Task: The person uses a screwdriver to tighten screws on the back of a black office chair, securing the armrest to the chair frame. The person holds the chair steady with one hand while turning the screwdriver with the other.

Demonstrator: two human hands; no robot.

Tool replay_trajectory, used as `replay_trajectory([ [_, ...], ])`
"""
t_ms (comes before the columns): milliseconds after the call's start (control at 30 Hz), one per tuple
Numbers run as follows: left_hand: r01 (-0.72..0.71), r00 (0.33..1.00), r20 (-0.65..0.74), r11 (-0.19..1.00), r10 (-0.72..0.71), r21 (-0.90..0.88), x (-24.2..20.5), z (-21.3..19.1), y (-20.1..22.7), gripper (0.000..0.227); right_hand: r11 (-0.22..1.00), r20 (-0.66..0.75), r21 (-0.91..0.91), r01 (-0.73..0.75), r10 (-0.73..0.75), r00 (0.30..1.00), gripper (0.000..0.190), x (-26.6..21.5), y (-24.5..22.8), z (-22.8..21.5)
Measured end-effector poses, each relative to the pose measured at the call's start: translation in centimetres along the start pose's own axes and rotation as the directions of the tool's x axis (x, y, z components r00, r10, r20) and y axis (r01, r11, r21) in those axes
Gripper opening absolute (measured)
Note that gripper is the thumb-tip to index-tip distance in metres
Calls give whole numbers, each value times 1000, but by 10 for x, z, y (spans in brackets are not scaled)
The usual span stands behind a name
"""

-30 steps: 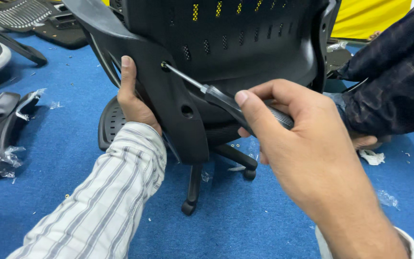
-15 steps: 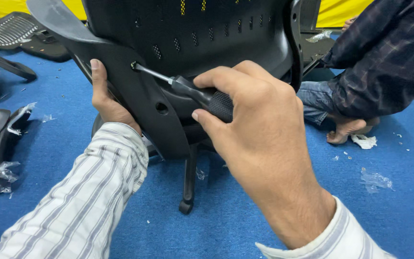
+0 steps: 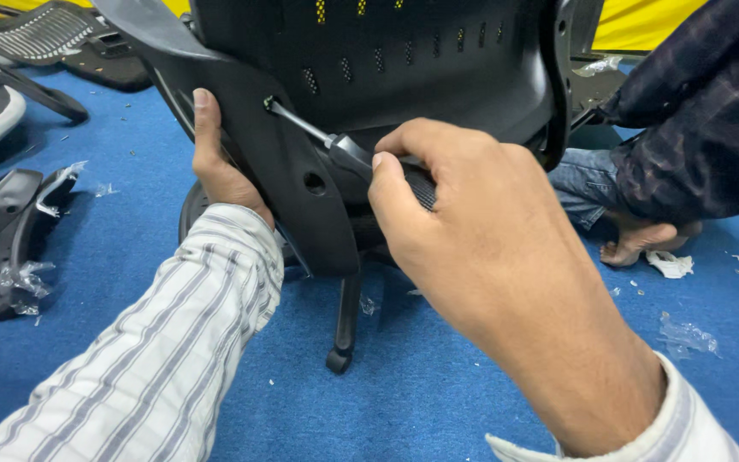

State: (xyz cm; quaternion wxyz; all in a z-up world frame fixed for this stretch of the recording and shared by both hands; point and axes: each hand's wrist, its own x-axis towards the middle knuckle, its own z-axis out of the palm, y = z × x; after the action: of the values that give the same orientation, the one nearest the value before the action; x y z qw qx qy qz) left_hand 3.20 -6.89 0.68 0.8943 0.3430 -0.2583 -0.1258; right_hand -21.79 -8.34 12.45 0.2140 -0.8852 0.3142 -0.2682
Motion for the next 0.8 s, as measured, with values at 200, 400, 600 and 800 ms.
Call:
replay_trajectory([
  [200, 27, 1000, 8, 1000, -27, -2, -5, 3, -3, 75, 876, -337, -60, 479, -469, 816, 30, 5, 10, -6],
  [400, 24, 1000, -9, 1000, -23, 1, -7, -2, -2, 76, 773, -385, -106, 625, -611, 691, 31, 5, 11, -5],
  [600, 26, 1000, -2, 1000, -26, 12, -1, 1, 0, 76, 766, -293, -88, 637, -631, 718, 31, 4, 7, -9],
  [800, 40, 999, -15, 999, -40, 26, 0, 0, -2, 77, 823, -216, -71, 564, -564, 797, 28, 5, 13, -14],
])
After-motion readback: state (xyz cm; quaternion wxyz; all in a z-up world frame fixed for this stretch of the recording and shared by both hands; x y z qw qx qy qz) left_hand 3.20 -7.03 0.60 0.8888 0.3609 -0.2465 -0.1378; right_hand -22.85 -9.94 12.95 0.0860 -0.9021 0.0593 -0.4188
